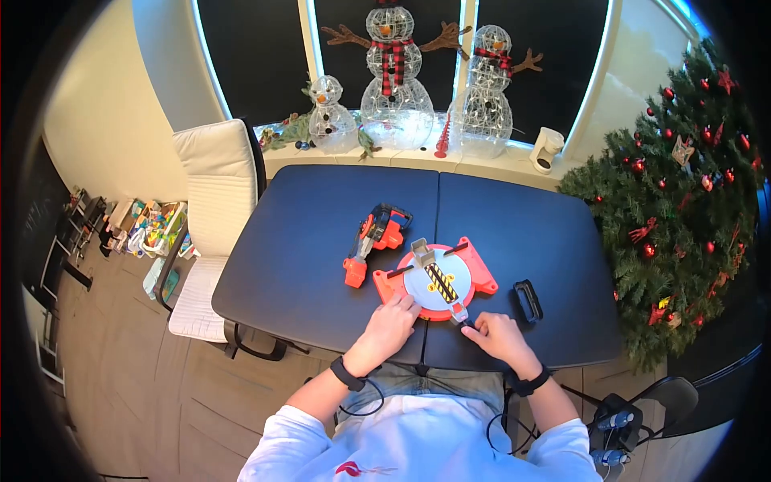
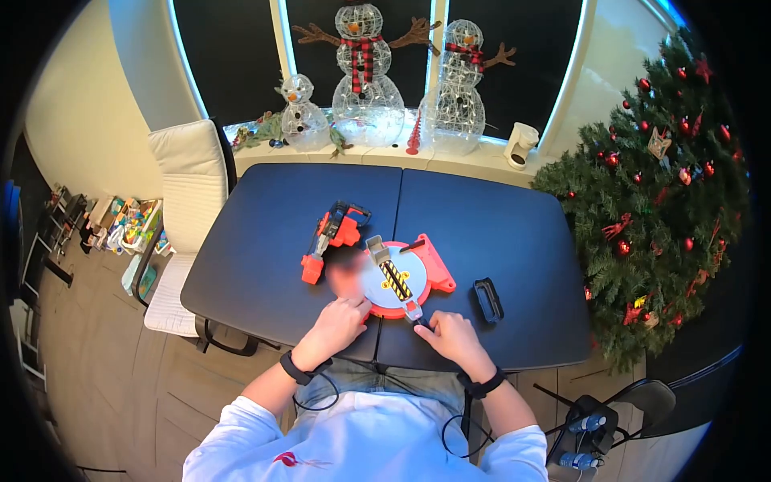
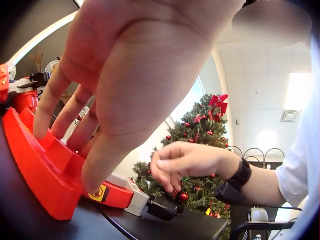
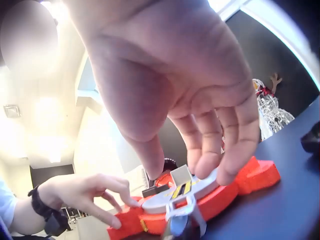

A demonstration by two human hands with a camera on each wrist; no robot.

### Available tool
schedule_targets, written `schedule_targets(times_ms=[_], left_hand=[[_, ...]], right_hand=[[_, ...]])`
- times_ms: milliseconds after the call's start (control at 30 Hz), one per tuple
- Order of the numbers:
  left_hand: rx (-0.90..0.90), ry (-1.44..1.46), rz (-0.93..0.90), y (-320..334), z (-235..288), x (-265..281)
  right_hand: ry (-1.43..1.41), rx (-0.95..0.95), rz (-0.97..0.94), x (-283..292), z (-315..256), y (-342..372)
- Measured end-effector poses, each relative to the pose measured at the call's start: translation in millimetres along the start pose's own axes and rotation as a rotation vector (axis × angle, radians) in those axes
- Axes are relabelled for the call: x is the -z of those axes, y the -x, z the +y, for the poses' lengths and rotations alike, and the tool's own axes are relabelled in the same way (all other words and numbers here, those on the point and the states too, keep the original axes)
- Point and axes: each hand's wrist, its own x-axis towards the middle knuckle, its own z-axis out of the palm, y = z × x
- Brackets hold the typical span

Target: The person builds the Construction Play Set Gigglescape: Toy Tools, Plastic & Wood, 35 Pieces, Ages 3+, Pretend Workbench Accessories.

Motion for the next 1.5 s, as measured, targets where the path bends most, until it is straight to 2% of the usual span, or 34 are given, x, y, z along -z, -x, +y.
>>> schedule_targets(times_ms=[133,333,533,633,1500], left_hand=[[0.020,-0.007,-0.028,1,4,2],[0.011,-0.022,-0.030,3,5,5],[0.016,0.012,-0.016,5,5,4],[0.008,0.018,-0.008,5,4,3],[0.006,0.016,0.005,5,5,3]], right_hand=[[-0.051,-0.021,0.111,-25,4,9],[-0.149,0.037,0.132,-32,14,11],[-0.140,0.183,0.262,-39,13,16],[-0.145,0.118,0.249,-41,15,17],[-0.120,0.156,0.245,-39,18,14]])
